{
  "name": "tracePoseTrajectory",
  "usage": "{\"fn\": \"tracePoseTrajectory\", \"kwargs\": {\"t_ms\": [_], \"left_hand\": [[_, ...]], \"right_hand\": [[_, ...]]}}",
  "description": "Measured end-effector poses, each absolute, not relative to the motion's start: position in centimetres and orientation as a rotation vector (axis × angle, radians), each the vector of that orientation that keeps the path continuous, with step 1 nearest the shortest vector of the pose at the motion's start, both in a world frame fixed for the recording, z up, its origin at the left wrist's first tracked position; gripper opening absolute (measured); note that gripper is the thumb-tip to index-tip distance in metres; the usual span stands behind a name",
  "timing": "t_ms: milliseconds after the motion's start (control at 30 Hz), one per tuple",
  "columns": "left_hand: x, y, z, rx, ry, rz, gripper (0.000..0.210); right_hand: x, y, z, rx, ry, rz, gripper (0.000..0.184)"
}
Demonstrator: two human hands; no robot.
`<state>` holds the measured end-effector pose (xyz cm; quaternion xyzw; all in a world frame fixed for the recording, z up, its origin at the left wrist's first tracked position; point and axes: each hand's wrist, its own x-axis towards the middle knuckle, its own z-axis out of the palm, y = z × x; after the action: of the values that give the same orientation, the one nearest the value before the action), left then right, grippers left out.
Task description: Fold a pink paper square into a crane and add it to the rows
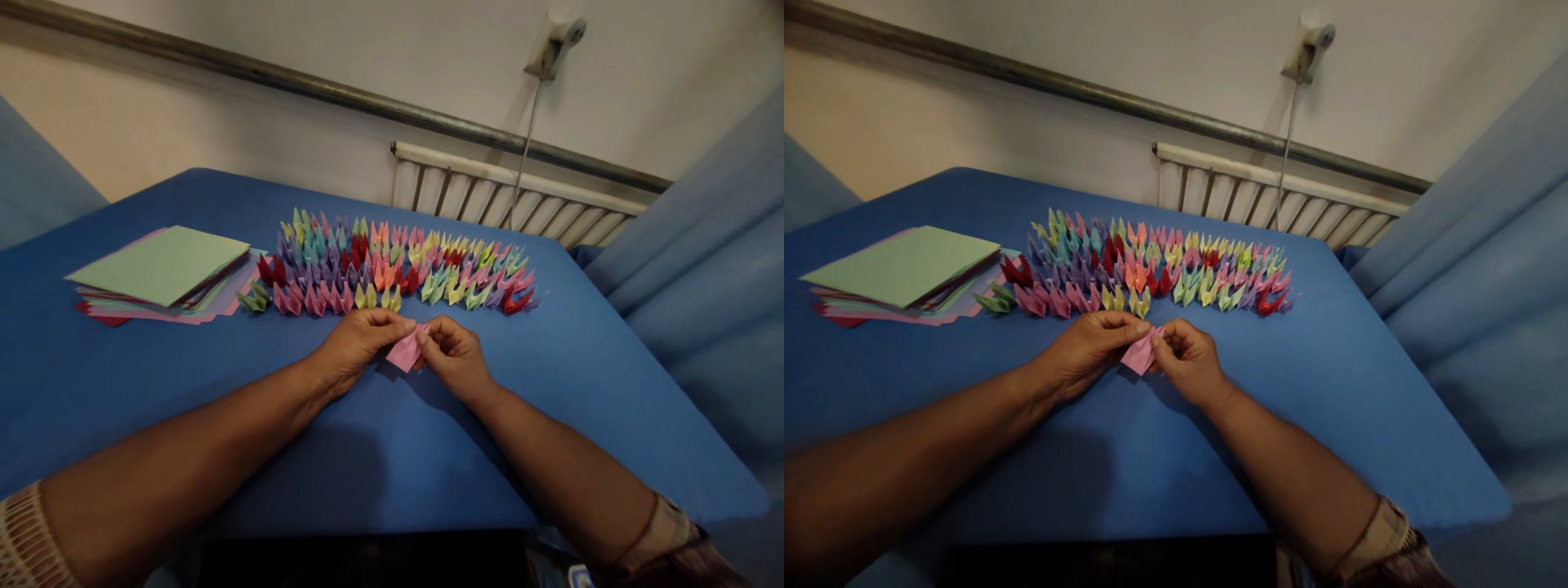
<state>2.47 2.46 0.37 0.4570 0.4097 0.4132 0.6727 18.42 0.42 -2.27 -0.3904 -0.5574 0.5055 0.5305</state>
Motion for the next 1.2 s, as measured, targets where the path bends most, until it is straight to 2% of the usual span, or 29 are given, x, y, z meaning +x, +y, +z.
{"fn": "tracePoseTrajectory", "kwargs": {"t_ms": [667, 1200], "left_hand": [[2.46, 2.52, 0.33, 1.104, 0.955, 0.925, 0.021], [3.03, 1.8, 1.12, 1.414, 1.122, 1.033, 0.02]], "right_hand": [[18.37, 0.39, -2.53, -0.949, -1.378, 1.188, 0.034], [18.07, -0.07, -3.05, -0.955, -1.442, 1.139, 0.024]]}}
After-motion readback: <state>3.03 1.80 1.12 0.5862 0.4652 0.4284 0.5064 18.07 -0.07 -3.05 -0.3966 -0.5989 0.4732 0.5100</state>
